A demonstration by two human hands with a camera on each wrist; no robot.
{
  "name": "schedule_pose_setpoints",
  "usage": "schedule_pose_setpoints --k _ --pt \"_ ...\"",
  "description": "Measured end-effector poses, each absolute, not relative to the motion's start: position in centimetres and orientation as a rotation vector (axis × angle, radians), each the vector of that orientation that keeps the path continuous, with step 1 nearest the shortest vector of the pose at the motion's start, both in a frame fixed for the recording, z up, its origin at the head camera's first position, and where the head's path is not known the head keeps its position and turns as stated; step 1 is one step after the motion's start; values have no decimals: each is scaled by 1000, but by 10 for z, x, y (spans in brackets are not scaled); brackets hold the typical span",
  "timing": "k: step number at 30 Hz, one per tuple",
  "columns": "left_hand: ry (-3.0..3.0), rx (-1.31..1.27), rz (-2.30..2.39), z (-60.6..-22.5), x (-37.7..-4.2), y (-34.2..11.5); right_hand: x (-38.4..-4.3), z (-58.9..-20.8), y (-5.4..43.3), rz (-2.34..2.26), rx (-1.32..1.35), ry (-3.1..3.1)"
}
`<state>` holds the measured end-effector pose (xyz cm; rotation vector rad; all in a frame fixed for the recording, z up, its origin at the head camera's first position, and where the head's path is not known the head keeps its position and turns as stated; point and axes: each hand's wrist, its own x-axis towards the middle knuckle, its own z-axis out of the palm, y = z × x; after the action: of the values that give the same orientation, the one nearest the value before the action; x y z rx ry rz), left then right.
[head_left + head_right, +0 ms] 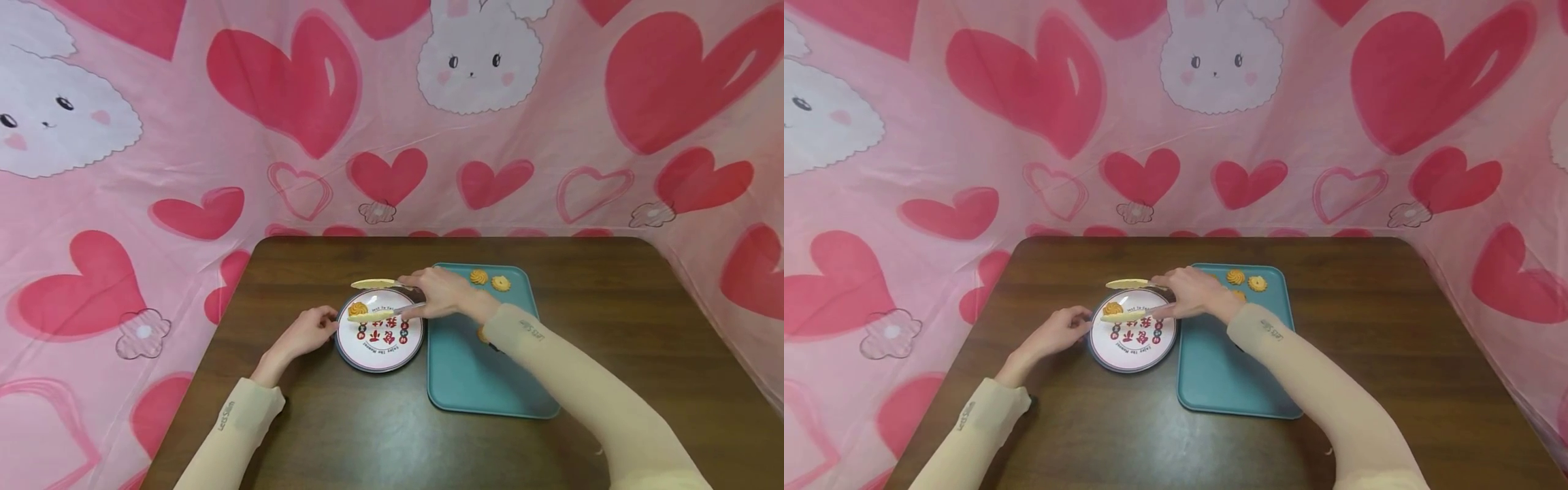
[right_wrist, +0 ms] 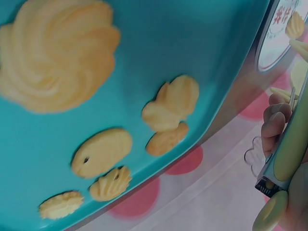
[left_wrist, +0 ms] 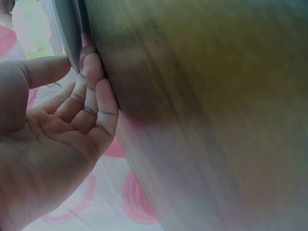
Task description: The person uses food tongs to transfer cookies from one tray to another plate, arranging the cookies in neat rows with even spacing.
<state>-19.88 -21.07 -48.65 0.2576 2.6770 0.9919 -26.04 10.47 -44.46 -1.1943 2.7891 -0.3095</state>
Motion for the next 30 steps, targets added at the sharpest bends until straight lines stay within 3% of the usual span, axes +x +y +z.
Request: schedule_pose_setpoints --k 30 --pt "2653 227 993 -482 -198 -211 -254 -402 242 -517 -1003 2989"
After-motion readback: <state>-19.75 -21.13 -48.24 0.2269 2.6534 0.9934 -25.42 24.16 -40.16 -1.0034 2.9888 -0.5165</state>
